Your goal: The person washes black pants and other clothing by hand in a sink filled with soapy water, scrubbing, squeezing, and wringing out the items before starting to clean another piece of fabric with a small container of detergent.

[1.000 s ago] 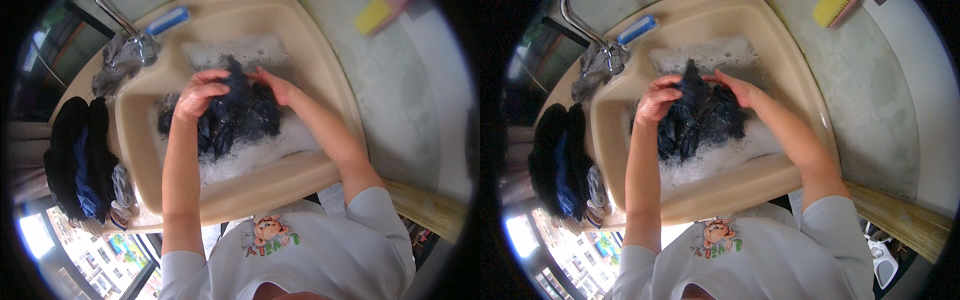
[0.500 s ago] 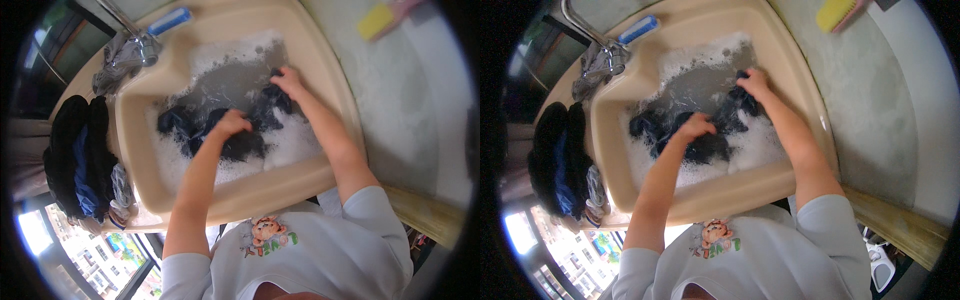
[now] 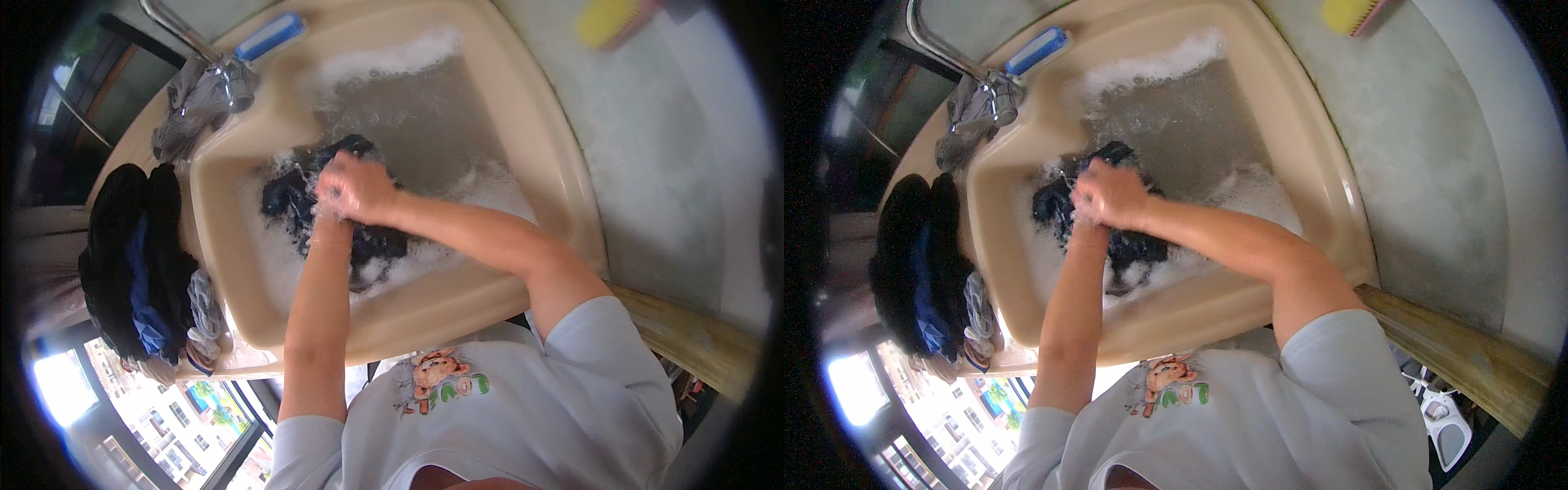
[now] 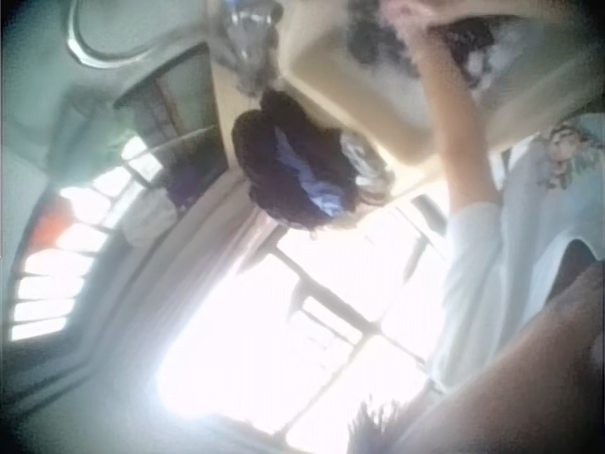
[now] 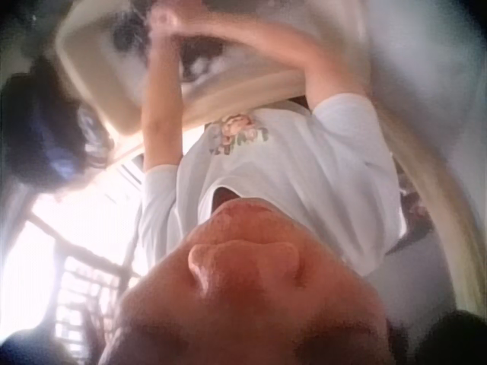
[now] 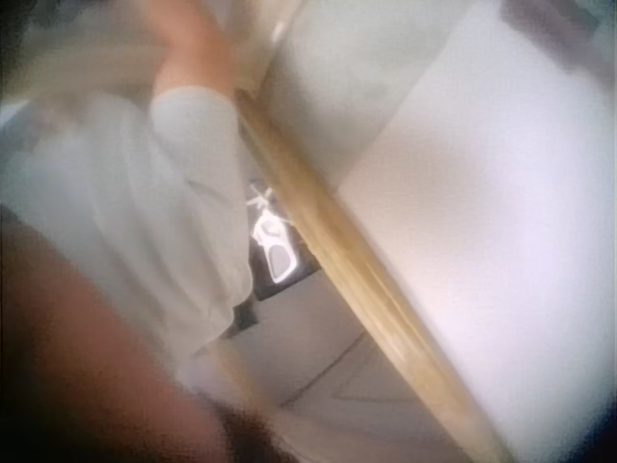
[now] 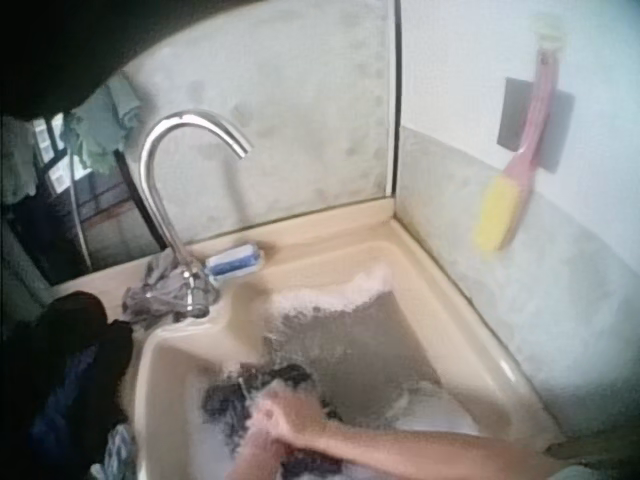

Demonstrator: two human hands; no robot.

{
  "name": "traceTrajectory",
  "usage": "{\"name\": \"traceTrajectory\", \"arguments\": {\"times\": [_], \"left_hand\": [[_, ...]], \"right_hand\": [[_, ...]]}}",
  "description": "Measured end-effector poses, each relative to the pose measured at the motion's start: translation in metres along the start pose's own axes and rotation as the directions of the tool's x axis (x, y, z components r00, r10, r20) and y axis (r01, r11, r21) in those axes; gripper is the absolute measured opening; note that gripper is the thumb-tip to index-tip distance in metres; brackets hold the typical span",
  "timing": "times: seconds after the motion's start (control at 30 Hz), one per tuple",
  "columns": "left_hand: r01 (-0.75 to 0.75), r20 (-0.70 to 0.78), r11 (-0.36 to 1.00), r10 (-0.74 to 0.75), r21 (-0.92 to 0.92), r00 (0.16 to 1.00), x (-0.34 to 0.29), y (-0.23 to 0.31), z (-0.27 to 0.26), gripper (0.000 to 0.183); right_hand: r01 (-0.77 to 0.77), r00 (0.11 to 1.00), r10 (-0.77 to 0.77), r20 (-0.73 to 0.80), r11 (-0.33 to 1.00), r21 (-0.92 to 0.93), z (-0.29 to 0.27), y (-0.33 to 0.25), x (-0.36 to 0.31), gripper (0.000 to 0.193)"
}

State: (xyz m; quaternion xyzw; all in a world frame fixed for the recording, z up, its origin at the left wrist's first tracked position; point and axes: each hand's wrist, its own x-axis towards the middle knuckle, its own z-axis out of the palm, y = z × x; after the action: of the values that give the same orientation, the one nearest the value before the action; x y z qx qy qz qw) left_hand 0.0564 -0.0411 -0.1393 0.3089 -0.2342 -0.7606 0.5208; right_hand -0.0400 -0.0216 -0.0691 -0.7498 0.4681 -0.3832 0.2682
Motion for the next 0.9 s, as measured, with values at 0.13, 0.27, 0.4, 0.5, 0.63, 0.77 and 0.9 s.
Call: {"name": "traceTrajectory", "arguments": {"times": [0.13, 0.27, 0.4, 0.5, 0.63, 0.77, 0.9], "left_hand": [[0.367, -0.518, 0.927, -0.280, 0.072, 0.808, 0.009, 0.010, 0.045, 0.030], [0.230, -0.337, 0.678, 0.028, 0.698, 0.941, 0.007, 0.035, 0.074, 0.054], [-0.107, 0.260, -0.535, 0.220, 0.838, 0.940, -0.014, -0.004, 0.066, 0.070], [0.000, -0.003, -0.047, -0.083, 0.999, 0.997, 0.004, -0.007, 0.039, 0.060], [0.397, -0.223, 0.796, -0.329, 0.457, 0.918, 0.014, 0.029, 0.006, 0.046], [0.362, -0.250, 0.932, -0.358, -0.031, 0.900, 0.012, 0.034, 0.019, 0.042], [0.425, -0.418, 0.895, -0.335, 0.140, 0.844, 0.011, 0.028, 0.047, 0.057]], "right_hand": [[-0.573, 0.819, 0.569, -0.078, 0.801, -0.174, -0.017, 0.066, 0.054, 0.033], [-0.663, 0.732, 0.609, -0.304, 0.739, -0.117, -0.080, 0.147, 0.035, 0.037], [-0.441, 0.897, 0.397, -0.193, 0.818, -0.370, -0.100, 0.160, -0.007, 0.051], [-0.336, 0.806, 0.441, 0.394, 0.890, -0.309, -0.109, 0.154, -0.022, 0.050], [-0.713, 0.699, 0.705, 0.123, 0.671, 0.204, -0.131, 0.171, -0.020, 0.053], [-0.728, 0.666, 0.744, 0.056, 0.631, 0.268, -0.061, 0.122, -0.013, 0.052], [-0.213, 0.977, 0.214, 0.001, 0.976, -0.049, -0.021, 0.046, -0.008, 0.025]]}}
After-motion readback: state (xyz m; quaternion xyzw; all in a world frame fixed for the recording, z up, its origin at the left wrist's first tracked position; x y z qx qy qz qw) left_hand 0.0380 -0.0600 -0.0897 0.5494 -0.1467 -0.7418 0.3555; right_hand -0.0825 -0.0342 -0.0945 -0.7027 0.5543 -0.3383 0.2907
